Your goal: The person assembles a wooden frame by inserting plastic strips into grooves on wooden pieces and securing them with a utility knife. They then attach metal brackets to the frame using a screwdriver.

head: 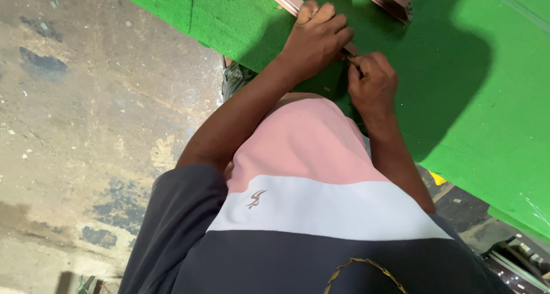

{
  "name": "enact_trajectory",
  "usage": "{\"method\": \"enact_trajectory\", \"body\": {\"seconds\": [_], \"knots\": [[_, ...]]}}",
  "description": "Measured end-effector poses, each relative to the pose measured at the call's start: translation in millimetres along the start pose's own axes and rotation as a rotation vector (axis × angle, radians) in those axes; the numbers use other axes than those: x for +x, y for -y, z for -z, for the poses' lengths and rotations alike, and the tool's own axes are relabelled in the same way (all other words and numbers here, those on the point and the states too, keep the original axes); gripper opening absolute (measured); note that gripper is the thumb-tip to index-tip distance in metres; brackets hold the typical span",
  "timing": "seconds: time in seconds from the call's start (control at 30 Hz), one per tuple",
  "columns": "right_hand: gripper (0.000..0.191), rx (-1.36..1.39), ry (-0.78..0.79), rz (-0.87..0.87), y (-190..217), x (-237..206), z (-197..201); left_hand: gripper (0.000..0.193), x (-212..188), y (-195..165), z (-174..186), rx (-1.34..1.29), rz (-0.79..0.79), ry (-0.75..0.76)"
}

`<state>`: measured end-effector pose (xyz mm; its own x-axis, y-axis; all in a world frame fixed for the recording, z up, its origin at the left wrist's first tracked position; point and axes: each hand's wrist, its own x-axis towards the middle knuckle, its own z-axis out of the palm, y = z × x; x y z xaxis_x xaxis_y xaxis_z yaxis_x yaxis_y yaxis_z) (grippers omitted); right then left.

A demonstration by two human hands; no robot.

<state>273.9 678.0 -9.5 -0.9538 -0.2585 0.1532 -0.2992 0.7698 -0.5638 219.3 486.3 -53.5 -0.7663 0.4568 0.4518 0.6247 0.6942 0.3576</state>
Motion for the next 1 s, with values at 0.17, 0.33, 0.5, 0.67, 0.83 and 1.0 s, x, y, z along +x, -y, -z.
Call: {"method": "enact_trajectory", "body": {"seconds": [0.17, 0.33, 0.5, 0.67, 0.83, 1.0], "knots": [[0.010, 0.053, 0.053, -0.048, -14.4, -7.8, 29.8, 0.050, 6.6, 1.3, 18.0, -0.110, 0.013, 0.025], [0.007, 0.024, 0.037, -0.044, -52.6, 3.0, 71.2, 0.063, -5.1, 4.0, 49.5, -0.282, -0.015, -0.178], [0.014, -0.291, -0.334, 0.132, -82.3, 73.0, 78.0, 0.040, -40.3, -1.8, 72.5, -0.325, 0.038, -0.274], [0.017, 0.025, -0.349, 0.150, -35.1, 129.4, 49.7, 0.025, -90.3, -0.4, 95.0, -0.281, 0.200, -0.319], [0.020, 0.147, 0.016, 0.392, 62.7, 130.7, -17.5, 0.015, -137.1, -4.6, 121.1, -0.193, 0.460, -0.397], [0.021, 0.279, 0.105, 0.525, 130.9, 127.7, -67.0, 0.015, -196.6, 0.3, 143.2, -0.162, 0.855, -0.441]]}}
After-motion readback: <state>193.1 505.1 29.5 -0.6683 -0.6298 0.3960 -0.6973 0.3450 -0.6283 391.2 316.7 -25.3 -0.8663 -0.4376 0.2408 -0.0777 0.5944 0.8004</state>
